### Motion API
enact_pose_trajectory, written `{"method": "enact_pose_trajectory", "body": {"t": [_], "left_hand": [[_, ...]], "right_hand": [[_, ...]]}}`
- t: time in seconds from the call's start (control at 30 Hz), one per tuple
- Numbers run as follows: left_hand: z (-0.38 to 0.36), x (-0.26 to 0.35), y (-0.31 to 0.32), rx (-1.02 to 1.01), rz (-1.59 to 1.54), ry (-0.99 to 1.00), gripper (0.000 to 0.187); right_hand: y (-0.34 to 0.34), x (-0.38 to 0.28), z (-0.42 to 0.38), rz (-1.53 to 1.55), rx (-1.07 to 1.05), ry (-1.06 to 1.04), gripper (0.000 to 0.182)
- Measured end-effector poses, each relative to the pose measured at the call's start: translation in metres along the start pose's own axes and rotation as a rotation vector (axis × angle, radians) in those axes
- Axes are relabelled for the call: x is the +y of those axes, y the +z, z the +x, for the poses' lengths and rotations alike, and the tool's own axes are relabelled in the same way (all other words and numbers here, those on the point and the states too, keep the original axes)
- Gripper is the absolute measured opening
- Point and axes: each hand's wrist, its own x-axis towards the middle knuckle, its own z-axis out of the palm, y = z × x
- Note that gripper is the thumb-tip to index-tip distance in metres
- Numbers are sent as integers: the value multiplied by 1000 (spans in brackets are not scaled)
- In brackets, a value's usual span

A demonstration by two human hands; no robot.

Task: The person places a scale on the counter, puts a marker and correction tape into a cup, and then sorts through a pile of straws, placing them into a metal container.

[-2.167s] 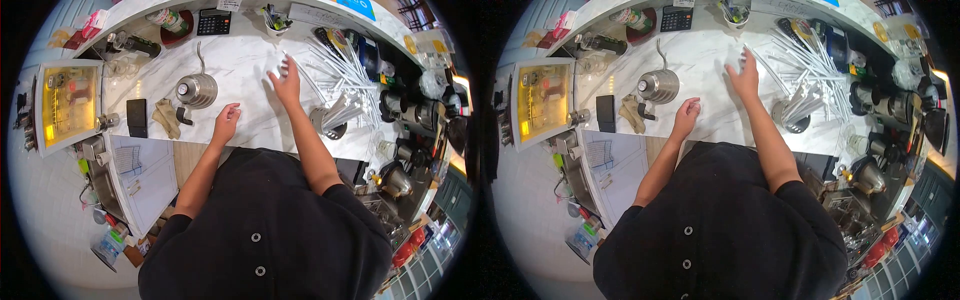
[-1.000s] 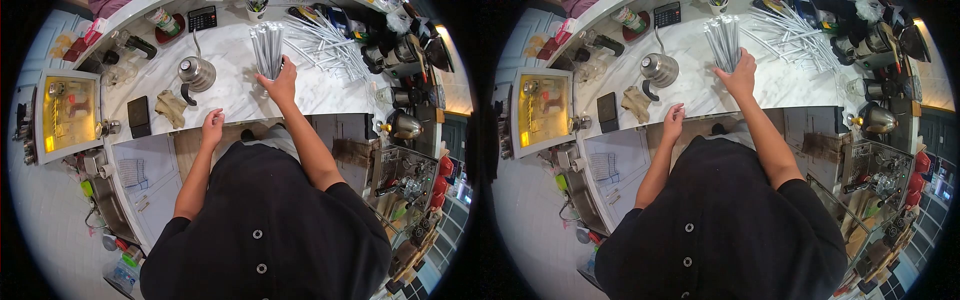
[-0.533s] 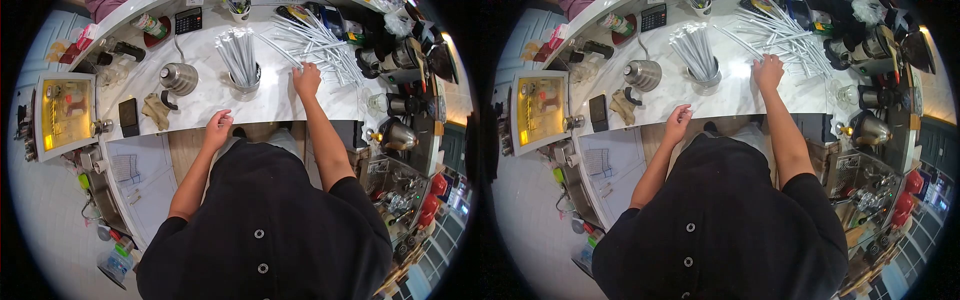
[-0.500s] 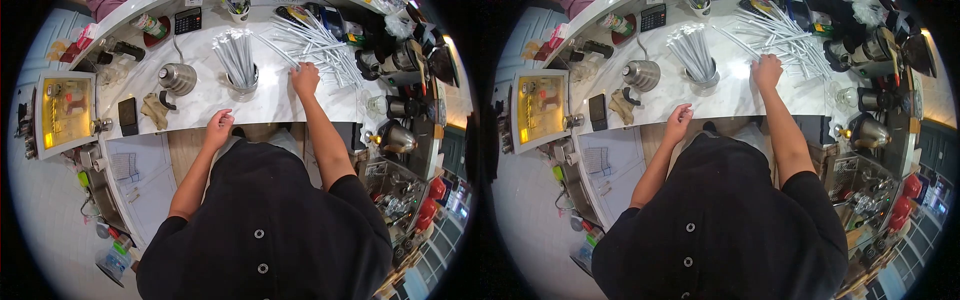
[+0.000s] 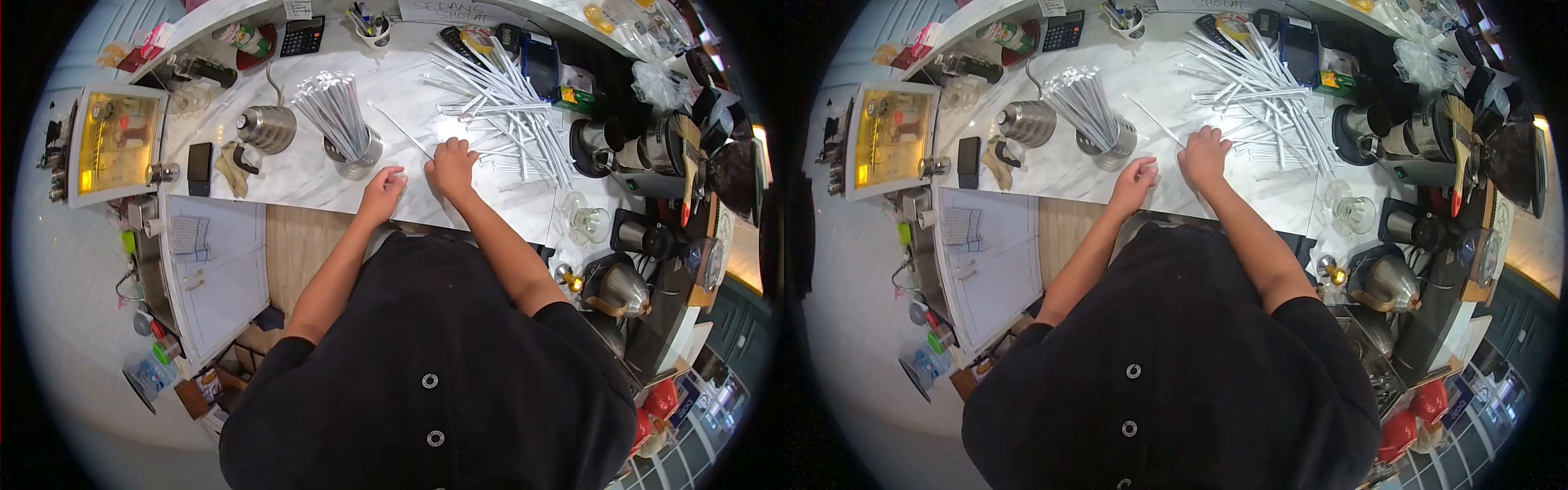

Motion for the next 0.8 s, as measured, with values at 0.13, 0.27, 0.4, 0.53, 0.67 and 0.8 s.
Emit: {"method": "enact_pose_trajectory", "body": {"t": [0.13, 0.27, 0.4, 0.53, 0.67, 0.8], "left_hand": [[26, 16, 20, 0, 13, -178, 39], [41, 6, 24, 15, 109, -184, 39], [46, 32, 19, 44, 395, -79, 32], [56, 56, 33, 128, 988, 483, 25], [74, 48, 35, 19, 1182, 664, 24], [77, 46, 28, -91, 1124, 843, 17]], "right_hand": [[-5, 14, -1, 37, 1, -67, 24], [-19, 20, -11, 155, -53, -8, 26], [-30, 29, -27, 416, 53, 175, 22], [-29, 54, -41, 511, 161, 256, 22], [-37, 72, -43, 627, 260, 330, 22], [-46, 80, -48, 792, 339, 442, 22]]}}
